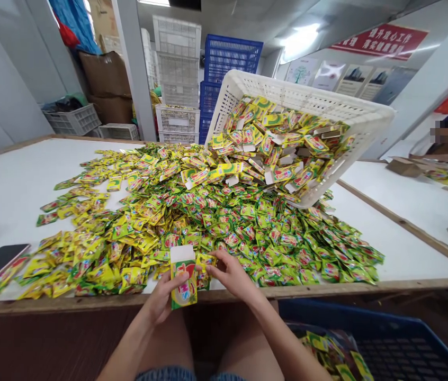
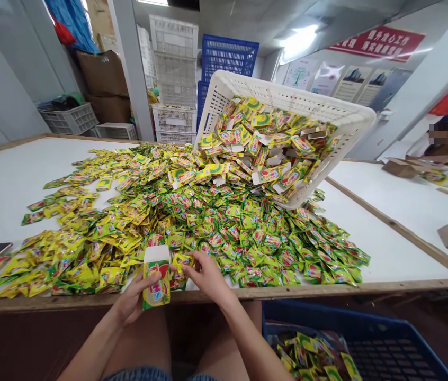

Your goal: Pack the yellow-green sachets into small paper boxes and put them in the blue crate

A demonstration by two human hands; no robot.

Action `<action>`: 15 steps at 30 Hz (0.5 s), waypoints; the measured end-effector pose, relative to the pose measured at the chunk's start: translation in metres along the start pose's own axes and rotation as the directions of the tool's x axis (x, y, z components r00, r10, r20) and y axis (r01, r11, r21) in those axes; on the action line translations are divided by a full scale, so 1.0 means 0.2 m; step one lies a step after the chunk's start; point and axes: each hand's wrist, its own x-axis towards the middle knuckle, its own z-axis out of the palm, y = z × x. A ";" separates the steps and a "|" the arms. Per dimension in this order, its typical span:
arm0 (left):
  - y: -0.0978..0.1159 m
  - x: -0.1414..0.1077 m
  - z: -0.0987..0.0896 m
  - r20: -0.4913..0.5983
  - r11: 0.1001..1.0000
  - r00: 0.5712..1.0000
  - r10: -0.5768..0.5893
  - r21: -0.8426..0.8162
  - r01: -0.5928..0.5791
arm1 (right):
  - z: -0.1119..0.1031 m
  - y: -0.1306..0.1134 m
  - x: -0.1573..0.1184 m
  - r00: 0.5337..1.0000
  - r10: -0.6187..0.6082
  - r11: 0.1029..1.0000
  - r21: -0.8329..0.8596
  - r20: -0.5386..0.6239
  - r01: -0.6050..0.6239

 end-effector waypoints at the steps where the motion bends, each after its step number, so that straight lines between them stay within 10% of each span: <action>1: 0.00 0.01 0.00 -0.003 1.000 1.000 0.002 0.003 -0.002 | 0.00 0.00 0.00 1.000 -0.009 1.000 0.001 -0.008 0.009; 8: -0.02 0.07 0.06 0.023 1.000 1.000 0.010 -0.006 -0.009 | 0.04 -0.01 -0.02 0.980 0.126 0.931 0.323 0.154 -0.170; 15: -0.05 0.05 0.06 0.010 0.992 0.996 0.088 -0.091 -0.086 | 0.04 0.02 -0.02 0.988 0.155 0.928 0.347 -0.023 -0.137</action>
